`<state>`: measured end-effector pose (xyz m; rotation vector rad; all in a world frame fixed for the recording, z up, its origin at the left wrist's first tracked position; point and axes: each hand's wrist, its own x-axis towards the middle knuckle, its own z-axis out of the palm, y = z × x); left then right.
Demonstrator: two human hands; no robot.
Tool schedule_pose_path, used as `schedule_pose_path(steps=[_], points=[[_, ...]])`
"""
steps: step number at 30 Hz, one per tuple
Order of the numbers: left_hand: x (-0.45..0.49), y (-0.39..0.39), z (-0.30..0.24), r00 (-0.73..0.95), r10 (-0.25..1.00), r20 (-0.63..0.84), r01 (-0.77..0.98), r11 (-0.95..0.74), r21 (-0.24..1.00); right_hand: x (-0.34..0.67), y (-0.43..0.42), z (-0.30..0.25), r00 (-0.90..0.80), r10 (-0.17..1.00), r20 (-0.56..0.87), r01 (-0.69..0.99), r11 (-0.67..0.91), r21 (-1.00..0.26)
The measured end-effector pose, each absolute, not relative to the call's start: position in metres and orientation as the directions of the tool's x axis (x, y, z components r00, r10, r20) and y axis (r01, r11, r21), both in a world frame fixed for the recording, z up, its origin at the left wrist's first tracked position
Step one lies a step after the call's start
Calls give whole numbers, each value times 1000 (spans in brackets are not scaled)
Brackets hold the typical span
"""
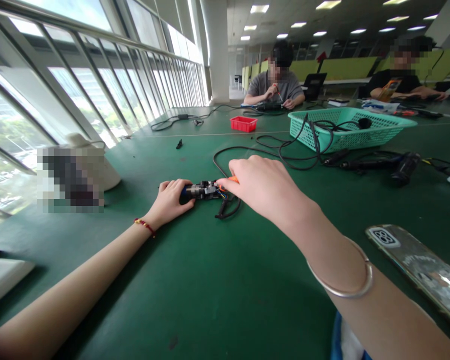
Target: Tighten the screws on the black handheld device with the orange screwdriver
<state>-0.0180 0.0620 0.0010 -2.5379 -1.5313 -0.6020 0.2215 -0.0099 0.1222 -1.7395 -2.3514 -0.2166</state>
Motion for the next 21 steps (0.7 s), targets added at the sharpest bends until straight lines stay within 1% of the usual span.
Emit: schedule_pose_path(steps=[2, 4, 10, 12, 17, 19, 21], points=[[-18, 62, 1, 409, 823, 394, 870, -482, 105, 221, -8, 123, -237, 947, 215, 970, 244, -8], [-18, 62, 1, 411, 823, 393, 870, -483, 101, 224, -7, 123, -228, 950, 212, 972, 236, -11], [-18, 63, 0, 413, 819, 397, 871, -483, 89, 229, -6, 120, -385, 859, 338, 910, 415, -18], [-18, 63, 0, 413, 819, 399, 870, -484, 92, 227, -7, 120, -386, 856, 342, 908, 419, -24], [-19, 64, -2, 415, 817, 399, 867, -488, 98, 222, -8, 121, -330, 898, 292, 938, 347, -7], [-19, 64, -2, 416, 816, 401, 866, -490, 98, 223, -8, 120, -342, 892, 295, 934, 358, 0], [-19, 64, -1, 413, 817, 402, 866, -489, 103, 225, -8, 120, -385, 873, 299, 914, 406, -9]])
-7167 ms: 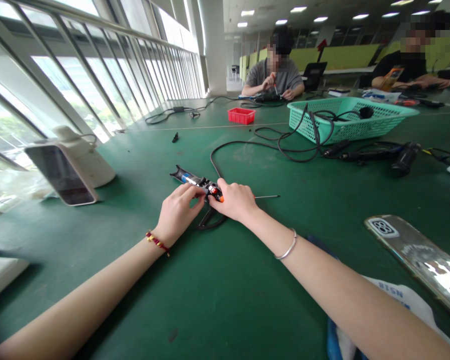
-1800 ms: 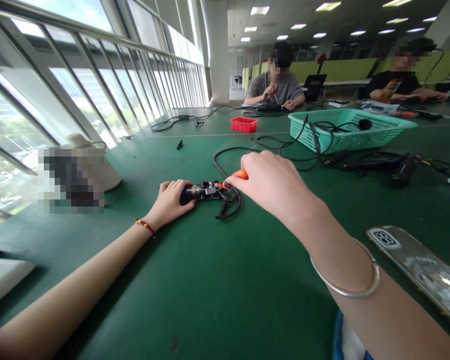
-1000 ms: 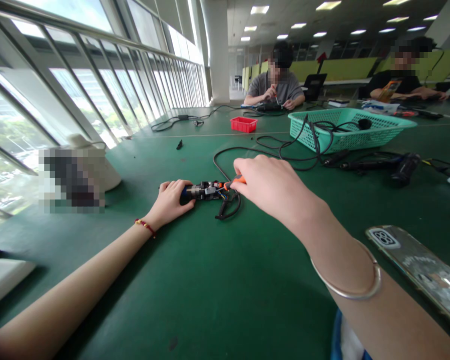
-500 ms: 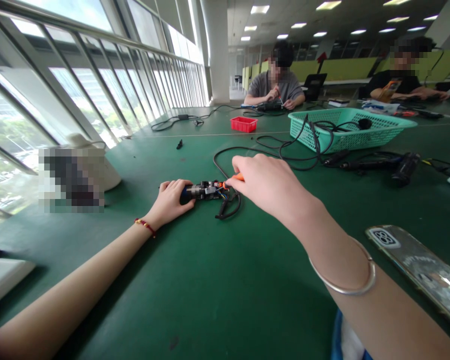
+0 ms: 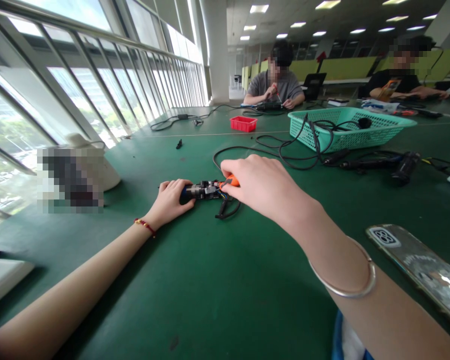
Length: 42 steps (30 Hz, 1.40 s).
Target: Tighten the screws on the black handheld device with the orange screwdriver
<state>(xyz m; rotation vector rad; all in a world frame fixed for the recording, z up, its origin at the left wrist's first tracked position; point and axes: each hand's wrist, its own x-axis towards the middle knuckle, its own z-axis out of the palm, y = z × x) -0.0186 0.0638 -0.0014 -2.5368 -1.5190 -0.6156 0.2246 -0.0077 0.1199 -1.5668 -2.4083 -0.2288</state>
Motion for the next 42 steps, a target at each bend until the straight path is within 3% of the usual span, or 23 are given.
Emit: schedule_pose_path(steps=[4, 12, 21, 28, 36, 42], points=[[-18, 64, 0, 411, 820, 399, 866, -488, 111, 226, -8, 119, -468, 833, 296, 866, 499, -37], [-18, 64, 0, 412, 824, 388, 863, -490, 125, 223, -9, 121, -346, 922, 173, 935, 354, -16], [-18, 64, -1, 412, 826, 385, 863, -489, 125, 229, -2, 116, -349, 861, 370, 923, 385, -25], [-18, 64, -1, 414, 824, 386, 864, -489, 117, 223, -1, 115, -262, 916, 304, 945, 307, -112], [-19, 63, 0, 415, 822, 389, 865, -489, 112, 226, -3, 116, -403, 835, 376, 869, 477, -128], [-18, 64, 0, 416, 823, 386, 866, -488, 107, 224, -2, 116, -266, 928, 260, 947, 302, -108]])
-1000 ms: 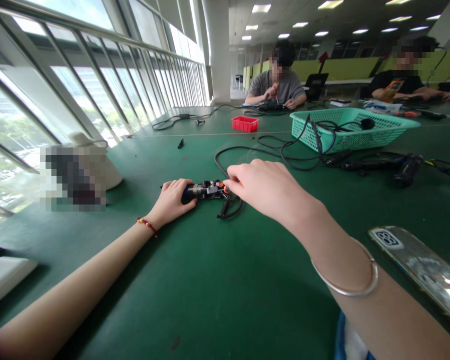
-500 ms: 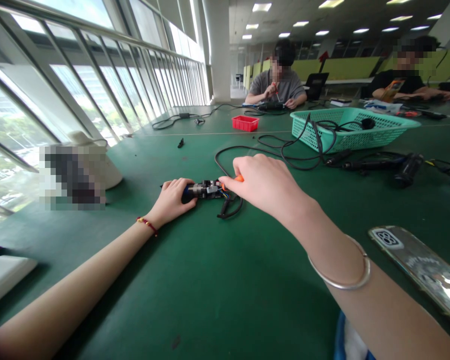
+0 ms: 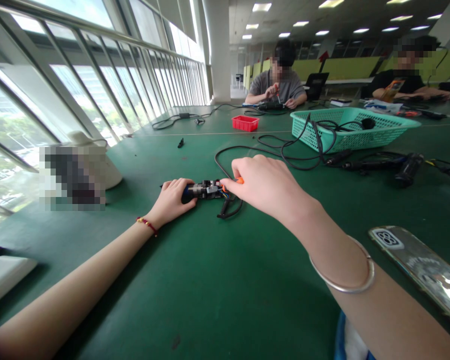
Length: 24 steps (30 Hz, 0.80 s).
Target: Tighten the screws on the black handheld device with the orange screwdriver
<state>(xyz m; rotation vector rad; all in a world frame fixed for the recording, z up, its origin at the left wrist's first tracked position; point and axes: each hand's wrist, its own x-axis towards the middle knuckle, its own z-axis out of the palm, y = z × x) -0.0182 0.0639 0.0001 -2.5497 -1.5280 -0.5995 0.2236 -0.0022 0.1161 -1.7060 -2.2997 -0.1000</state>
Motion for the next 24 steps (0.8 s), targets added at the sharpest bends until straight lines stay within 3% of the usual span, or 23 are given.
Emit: schedule_pose_path(steps=[7, 15, 20, 24], points=[[-19, 64, 0, 414, 823, 389, 869, -484, 100, 231, -3, 118, -414, 865, 284, 899, 437, -23], [-18, 64, -1, 415, 823, 388, 869, -485, 101, 221, -7, 122, -311, 941, 134, 948, 317, -31], [-18, 64, 0, 411, 827, 385, 869, -482, 108, 221, -6, 120, -314, 937, 150, 947, 320, -15], [-18, 64, -1, 413, 824, 388, 867, -487, 110, 225, -3, 117, -411, 886, 212, 898, 434, -73]])
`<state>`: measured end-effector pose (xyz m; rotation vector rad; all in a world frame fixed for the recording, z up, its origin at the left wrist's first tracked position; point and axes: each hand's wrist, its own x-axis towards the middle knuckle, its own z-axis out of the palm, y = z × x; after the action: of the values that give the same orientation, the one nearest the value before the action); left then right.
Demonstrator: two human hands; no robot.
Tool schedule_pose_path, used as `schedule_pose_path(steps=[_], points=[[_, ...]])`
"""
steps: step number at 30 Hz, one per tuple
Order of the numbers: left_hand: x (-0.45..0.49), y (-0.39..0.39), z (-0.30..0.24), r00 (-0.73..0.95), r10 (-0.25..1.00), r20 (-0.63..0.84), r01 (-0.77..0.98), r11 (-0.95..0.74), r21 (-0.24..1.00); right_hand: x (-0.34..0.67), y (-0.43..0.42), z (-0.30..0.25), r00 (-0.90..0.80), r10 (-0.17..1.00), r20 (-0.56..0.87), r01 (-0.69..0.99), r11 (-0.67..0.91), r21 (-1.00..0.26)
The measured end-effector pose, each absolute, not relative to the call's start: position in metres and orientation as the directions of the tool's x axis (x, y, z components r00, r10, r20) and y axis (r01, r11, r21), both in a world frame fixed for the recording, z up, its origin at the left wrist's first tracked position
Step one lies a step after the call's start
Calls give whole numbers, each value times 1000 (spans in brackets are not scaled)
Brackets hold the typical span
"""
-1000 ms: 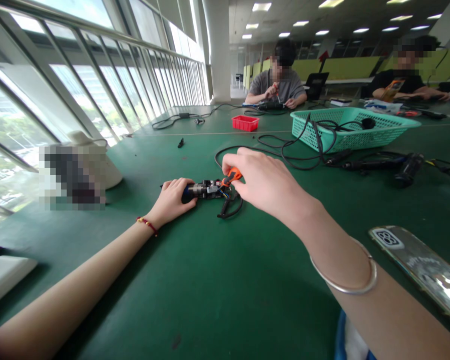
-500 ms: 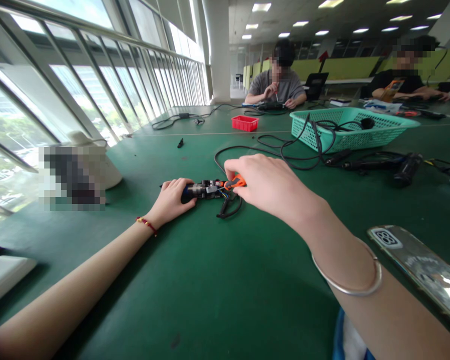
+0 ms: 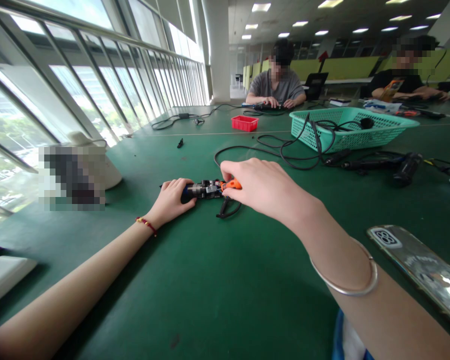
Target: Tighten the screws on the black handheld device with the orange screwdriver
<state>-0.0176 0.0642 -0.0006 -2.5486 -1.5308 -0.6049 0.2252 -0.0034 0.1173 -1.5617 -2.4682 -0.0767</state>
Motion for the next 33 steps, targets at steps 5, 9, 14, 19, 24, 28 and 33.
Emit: schedule_pose_path(steps=[5, 9, 14, 19, 24, 28, 33], points=[[-18, 64, 0, 412, 824, 389, 869, -483, 102, 225, -1, 116, -416, 880, 229, 883, 451, -129], [-18, 64, 0, 411, 825, 388, 872, -480, 98, 224, 3, 115, -253, 948, 195, 932, 293, -214], [-18, 64, 0, 416, 821, 390, 870, -485, 94, 232, 13, 112, -197, 971, 135, 920, 231, -318], [-18, 64, 0, 411, 825, 388, 870, -482, 102, 246, 17, 114, -356, 933, 43, 894, 354, -276], [-18, 64, 1, 412, 827, 382, 868, -484, 111, 250, 19, 111, -414, 887, 205, 906, 423, -1], [-18, 64, 0, 417, 826, 379, 864, -489, 115, 242, 16, 110, -419, 888, 186, 905, 425, 12], [-18, 64, 1, 413, 827, 381, 868, -485, 111, 230, 9, 109, -342, 921, 184, 936, 351, -16]])
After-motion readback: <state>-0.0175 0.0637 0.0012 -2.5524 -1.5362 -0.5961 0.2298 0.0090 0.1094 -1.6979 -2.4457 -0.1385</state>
